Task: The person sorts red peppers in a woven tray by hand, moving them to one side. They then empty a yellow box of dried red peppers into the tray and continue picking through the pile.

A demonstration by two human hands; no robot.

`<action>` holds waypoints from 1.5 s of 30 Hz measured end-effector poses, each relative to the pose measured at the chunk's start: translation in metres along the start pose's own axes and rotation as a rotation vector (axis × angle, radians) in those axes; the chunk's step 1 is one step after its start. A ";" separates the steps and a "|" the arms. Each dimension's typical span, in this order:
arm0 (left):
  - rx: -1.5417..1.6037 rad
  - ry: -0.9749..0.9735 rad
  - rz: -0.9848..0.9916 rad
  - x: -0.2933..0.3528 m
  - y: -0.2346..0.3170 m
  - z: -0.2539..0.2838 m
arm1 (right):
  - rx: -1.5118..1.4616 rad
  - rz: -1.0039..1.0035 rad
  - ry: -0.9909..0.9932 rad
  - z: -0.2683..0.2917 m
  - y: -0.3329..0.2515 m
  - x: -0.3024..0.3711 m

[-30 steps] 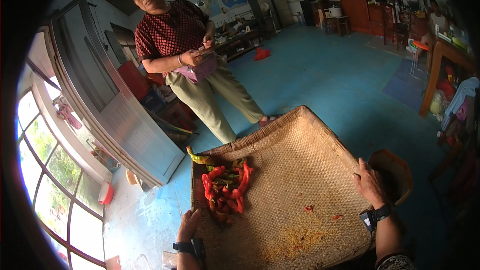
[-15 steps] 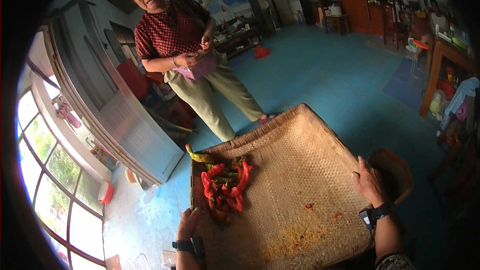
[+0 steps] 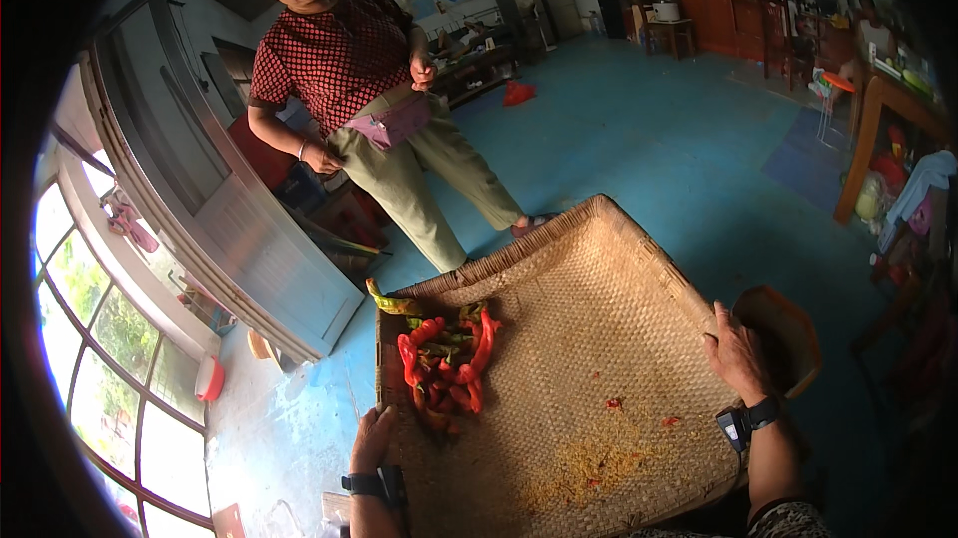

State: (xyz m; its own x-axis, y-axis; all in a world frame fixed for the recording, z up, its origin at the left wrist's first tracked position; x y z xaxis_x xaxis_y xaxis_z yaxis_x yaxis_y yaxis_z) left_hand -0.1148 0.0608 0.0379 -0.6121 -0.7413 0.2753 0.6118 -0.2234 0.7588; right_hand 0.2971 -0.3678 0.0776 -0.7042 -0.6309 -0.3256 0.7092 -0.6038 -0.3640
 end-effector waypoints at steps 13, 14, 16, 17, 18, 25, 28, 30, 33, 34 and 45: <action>-0.003 -0.024 0.017 0.002 0.003 -0.001 | 0.002 0.010 0.013 -0.004 0.002 -0.001; -0.002 -0.023 0.016 0.001 0.000 0.000 | -0.034 -0.010 -0.009 -0.008 0.006 -0.003; 0.021 -0.015 -0.004 -0.002 -0.006 0.001 | -0.069 -0.031 -0.032 -0.016 0.015 -0.003; 0.022 -0.014 -0.004 -0.002 -0.008 0.000 | -0.014 -0.030 -0.009 -0.018 0.018 0.001; 0.026 0.004 -0.026 -0.002 -0.005 0.000 | 0.040 -0.033 0.009 -0.020 0.020 0.002; -0.011 0.029 -0.008 0.006 0.012 -0.003 | 0.008 -0.009 -0.004 -0.005 0.005 0.000; 0.028 0.010 -0.028 0.004 0.011 -0.003 | -0.001 0.048 0.059 -0.002 0.001 -0.001; 0.026 0.006 -0.027 0.003 0.011 -0.002 | -0.024 -0.002 -0.032 -0.001 -0.001 -0.003; 0.054 0.008 -0.047 -0.001 0.005 -0.001 | 0.043 0.025 -0.003 0.000 -0.002 -0.004; 0.084 0.012 -0.062 -0.002 0.003 0.000 | 0.043 0.024 0.006 -0.002 0.001 -0.003; 0.013 0.003 -0.027 0.010 0.012 -0.004 | -0.057 -0.237 -0.425 -0.017 0.017 0.001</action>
State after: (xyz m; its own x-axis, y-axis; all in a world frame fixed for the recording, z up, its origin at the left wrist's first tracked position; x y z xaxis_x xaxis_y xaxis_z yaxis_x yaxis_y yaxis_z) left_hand -0.1115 0.0484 0.0472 -0.6271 -0.7369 0.2525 0.5881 -0.2353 0.7738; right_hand 0.3078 -0.3705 0.0564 -0.7617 -0.6295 0.1532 0.5195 -0.7348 -0.4362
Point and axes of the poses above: each hand's wrist, its own x-axis away from the middle knuckle, its own z-axis out of the back of the hand, y = z × x, the point moved 7 cm from there along -x, towards the middle knuckle, and after that the axes turned 14 degrees about -y, right-handed, at the moved point
